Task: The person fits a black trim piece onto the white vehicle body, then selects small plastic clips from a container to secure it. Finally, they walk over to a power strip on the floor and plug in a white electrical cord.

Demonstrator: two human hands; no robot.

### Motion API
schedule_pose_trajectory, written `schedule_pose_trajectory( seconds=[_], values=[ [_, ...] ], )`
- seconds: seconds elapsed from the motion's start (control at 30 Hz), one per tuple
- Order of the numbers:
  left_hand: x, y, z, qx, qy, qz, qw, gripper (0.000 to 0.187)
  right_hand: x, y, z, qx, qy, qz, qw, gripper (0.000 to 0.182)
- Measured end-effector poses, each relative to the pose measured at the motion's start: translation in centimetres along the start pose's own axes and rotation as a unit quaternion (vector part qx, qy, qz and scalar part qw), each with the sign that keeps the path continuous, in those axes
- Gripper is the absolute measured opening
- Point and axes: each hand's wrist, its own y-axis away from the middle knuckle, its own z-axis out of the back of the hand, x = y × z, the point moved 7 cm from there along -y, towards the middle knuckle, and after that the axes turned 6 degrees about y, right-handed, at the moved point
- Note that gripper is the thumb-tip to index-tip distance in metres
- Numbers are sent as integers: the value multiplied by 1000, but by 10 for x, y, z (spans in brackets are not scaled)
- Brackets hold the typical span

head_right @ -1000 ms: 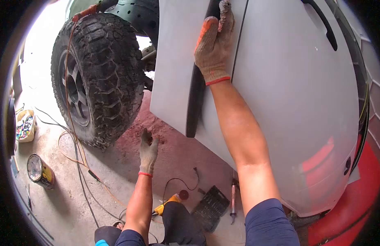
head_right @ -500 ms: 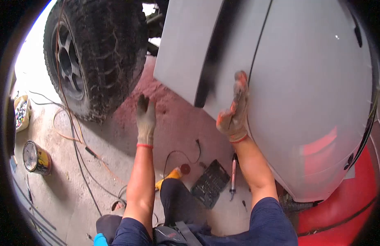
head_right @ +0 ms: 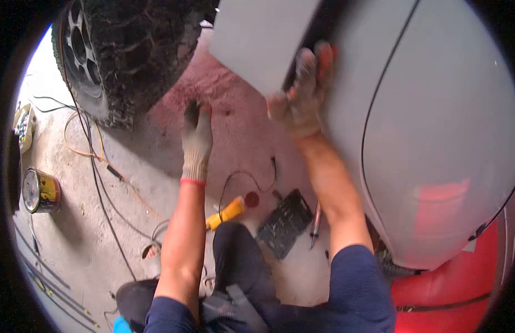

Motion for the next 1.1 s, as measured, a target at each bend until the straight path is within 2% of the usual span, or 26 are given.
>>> schedule_pose_trajectory(
  seconds=[0.03,0.1,0.13,0.27,0.3,0.33,0.37,0.4,0.43,0.5,0.53,0.57,0.6,0.63,0.67,0.7,0.73,0.77,0.8,0.83,0.9,0.97,1.0,1.03,1.07,1.1],
  values=[
    [-7,5,0,-9,25,-8,1000,69,0,5,0,4,0,-8,1000,61],
    [-17,11,-16,-8,37,11,999,69,3,1,-3,-59,-10,86,995,57],
    [-14,15,-20,-9,34,7,999,69,0,1,-2,-23,-16,41,999,67],
    [0,35,-37,-9,67,30,997,68,19,16,27,1,45,30,999,64],
    [-3,36,-40,-8,82,32,996,68,9,40,34,43,-7,-121,992,61],
    [0,37,-44,4,39,44,998,65,0,69,41,83,-56,-271,957,59],
    [3,37,-48,2,41,39,998,65,-8,103,46,109,-138,-423,889,55],
    [9,35,-53,6,71,43,997,63,-14,133,43,132,-217,-560,789,51],
    [8,36,-55,11,100,49,994,61,-17,133,43,130,-219,-559,789,51],
    [5,33,-52,16,84,41,996,57,-20,159,29,145,-315,-692,633,51],
    [4,34,-52,24,67,37,997,54,-22,157,24,106,-335,-671,653,47],
    [7,34,-52,24,67,38,997,54,-35,173,21,106,-335,-671,653,47],
    [10,33,-56,39,61,26,997,49,-51,175,22,224,-213,-514,801,46],
    [11,32,-60,55,56,15,997,45,-47,172,20,325,-73,-318,887,46],
    [11,34,-62,57,58,17,997,45,-36,143,23,327,-70,-319,887,46],
    [11,39,-71,80,73,31,994,43,-26,101,24,308,-137,-498,799,44],
    [11,43,-79,103,90,45,990,41,-18,90,24,276,-197,-655,676,42],
    [2,48,-82,103,92,46,989,41,-28,96,24,277,-194,-654,677,42],
    [-4,54,-88,129,73,62,987,41,-38,87,19,340,-151,-479,795,39],
    [-10,59,-95,154,54,77,984,42,-31,83,13,386,-102,-280,873,37],
    [-13,61,-108,155,58,56,985,47,-31,96,10,352,-102,-262,893,33],
    [-29,58,-116,145,-58,16,988,49,-25,72,10,310,-95,-242,914,29],
    [-35,56,-120,155,-112,13,981,50,-30,74,8,350,-134,-418,828,30],
    [-37,54,-121,141,-149,14,979,45,-26,83,10,367,-168,-576,711,32],
    [-41,53,-122,127,-183,7,975,40,-20,88,10,478,-32,-385,789,37],
    [-46,55,-121,101,-190,2,977,34,-20,98,8,548,125,-169,810,43]
  ],
)
